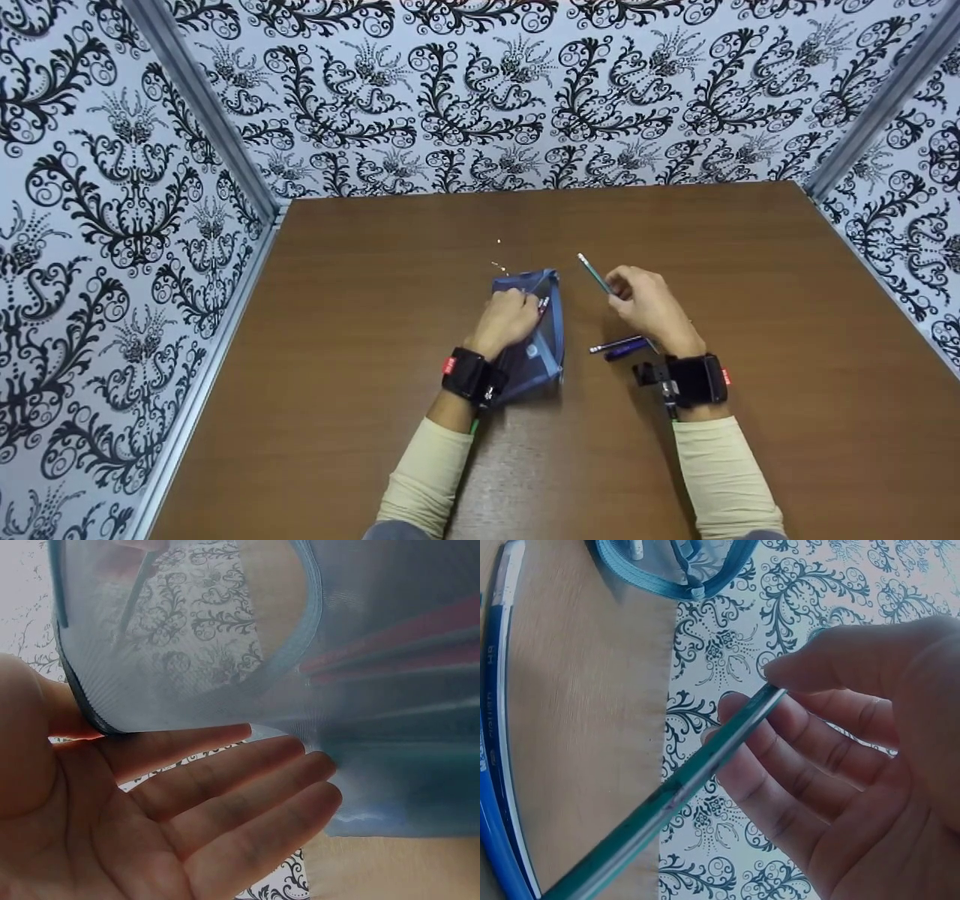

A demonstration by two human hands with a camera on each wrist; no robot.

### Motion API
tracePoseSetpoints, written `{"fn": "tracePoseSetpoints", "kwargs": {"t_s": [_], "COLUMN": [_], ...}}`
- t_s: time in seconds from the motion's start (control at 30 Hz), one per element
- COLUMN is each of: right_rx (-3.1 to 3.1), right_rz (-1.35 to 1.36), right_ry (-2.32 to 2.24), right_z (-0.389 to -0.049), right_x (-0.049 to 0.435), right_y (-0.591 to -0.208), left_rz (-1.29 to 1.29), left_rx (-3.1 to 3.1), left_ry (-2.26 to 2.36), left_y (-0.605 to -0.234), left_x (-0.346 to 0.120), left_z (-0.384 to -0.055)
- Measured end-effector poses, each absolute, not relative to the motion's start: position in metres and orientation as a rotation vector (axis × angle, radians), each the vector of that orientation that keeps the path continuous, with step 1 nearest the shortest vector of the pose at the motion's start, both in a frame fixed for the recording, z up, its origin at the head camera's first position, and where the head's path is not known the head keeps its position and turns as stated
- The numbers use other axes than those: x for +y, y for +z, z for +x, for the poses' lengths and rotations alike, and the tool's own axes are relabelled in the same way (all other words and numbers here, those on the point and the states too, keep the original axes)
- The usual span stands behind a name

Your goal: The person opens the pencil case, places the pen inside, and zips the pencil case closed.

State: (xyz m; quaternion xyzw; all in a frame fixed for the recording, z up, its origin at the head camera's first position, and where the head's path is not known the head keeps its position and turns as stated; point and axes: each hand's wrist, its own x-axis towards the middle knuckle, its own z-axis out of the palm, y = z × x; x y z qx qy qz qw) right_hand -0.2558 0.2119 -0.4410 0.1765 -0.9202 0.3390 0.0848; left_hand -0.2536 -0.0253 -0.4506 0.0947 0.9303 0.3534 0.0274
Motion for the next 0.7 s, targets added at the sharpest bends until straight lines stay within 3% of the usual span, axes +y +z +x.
{"fn": "tracePoseSetpoints", "kwargs": {"t_s": [0.7], "right_rx": [-2.727], "right_rz": [0.459], "right_ry": [1.072], "right_z": [-0.2548], "right_x": [0.2115], "right_y": [-0.4391], "left_rz": [0.326], "left_rx": [2.899], "left_ry": [1.099], "left_y": [-0.4508], "left_x": [-0.0251], "left_z": [-0.2525]}}
